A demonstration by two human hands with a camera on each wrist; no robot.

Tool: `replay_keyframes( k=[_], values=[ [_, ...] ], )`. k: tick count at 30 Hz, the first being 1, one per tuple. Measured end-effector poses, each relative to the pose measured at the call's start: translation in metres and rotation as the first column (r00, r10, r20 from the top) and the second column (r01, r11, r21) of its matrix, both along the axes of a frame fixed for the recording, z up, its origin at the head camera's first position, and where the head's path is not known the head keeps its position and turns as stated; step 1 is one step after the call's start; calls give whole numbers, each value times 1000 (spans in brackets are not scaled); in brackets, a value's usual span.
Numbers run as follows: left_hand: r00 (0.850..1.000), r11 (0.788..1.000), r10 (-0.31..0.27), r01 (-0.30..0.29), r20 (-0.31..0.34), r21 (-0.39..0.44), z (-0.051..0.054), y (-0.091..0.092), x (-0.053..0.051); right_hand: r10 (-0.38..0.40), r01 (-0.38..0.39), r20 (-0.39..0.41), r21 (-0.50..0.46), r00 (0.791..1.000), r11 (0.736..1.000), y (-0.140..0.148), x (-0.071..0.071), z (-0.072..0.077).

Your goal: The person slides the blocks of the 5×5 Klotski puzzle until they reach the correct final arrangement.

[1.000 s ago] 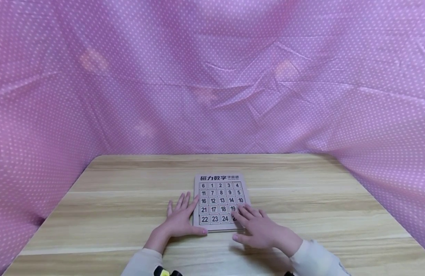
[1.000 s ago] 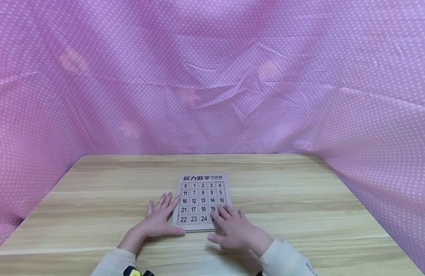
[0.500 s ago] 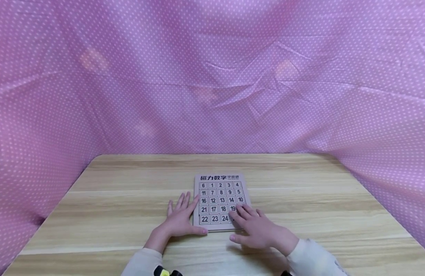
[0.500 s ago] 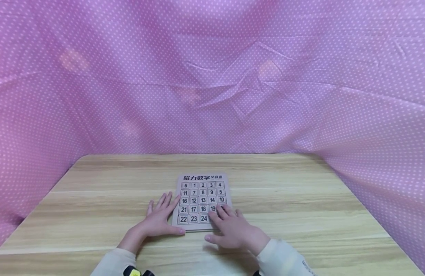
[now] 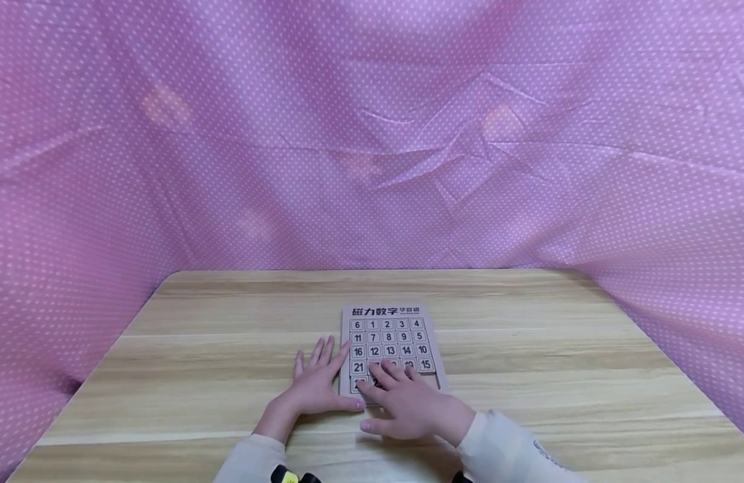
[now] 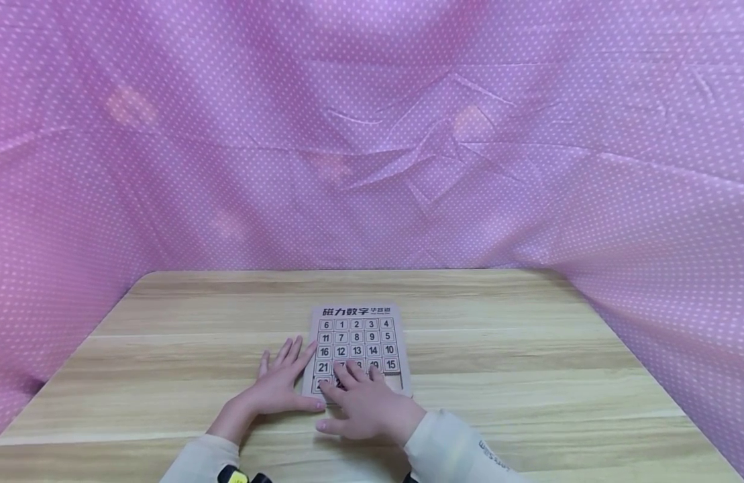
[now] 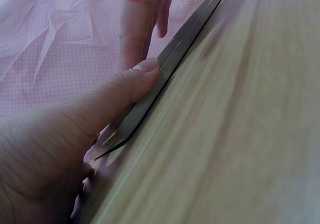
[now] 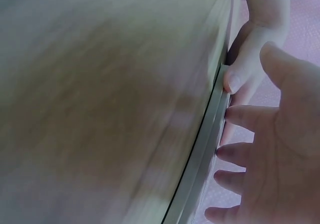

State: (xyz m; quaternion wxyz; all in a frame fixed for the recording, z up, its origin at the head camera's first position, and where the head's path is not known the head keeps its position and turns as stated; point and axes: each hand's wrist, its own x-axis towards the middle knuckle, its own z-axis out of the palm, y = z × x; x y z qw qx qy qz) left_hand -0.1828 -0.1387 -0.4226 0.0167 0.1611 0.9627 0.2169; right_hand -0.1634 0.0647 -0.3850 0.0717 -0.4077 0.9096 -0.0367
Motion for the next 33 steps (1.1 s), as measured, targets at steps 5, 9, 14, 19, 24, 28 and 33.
replay_keyframes(
  k=[5,9,14,19,24,28,33],
  values=[
    [1000,1000,-1,1,-10,-6,0,1,-1,-5,5,6,19,1000,1000,-1,0,2],
    [1000,1000,-2,2,-14,-2,0,2,-1,-21,21,18,11,1000,1000,5,-1,0],
    [1000,1000,2,-2,-8,7,-1,2,-2,-31,32,15,-7,999,999,14,-1,-1],
    [1000,1000,4,-4,1,14,-1,1,-2,-35,36,37,-21,999,999,19,-1,2],
    [1000,1000,8,-8,0,15,-1,1,-3,-37,37,42,-10,998,999,22,-1,4],
    [1000,1000,10,-10,0,13,-1,1,-2,-30,31,51,-17,998,999,20,-4,6],
    [1000,1000,3,-3,7,21,0,0,-1,-27,29,36,-54,999,998,9,-16,12]
  ],
)
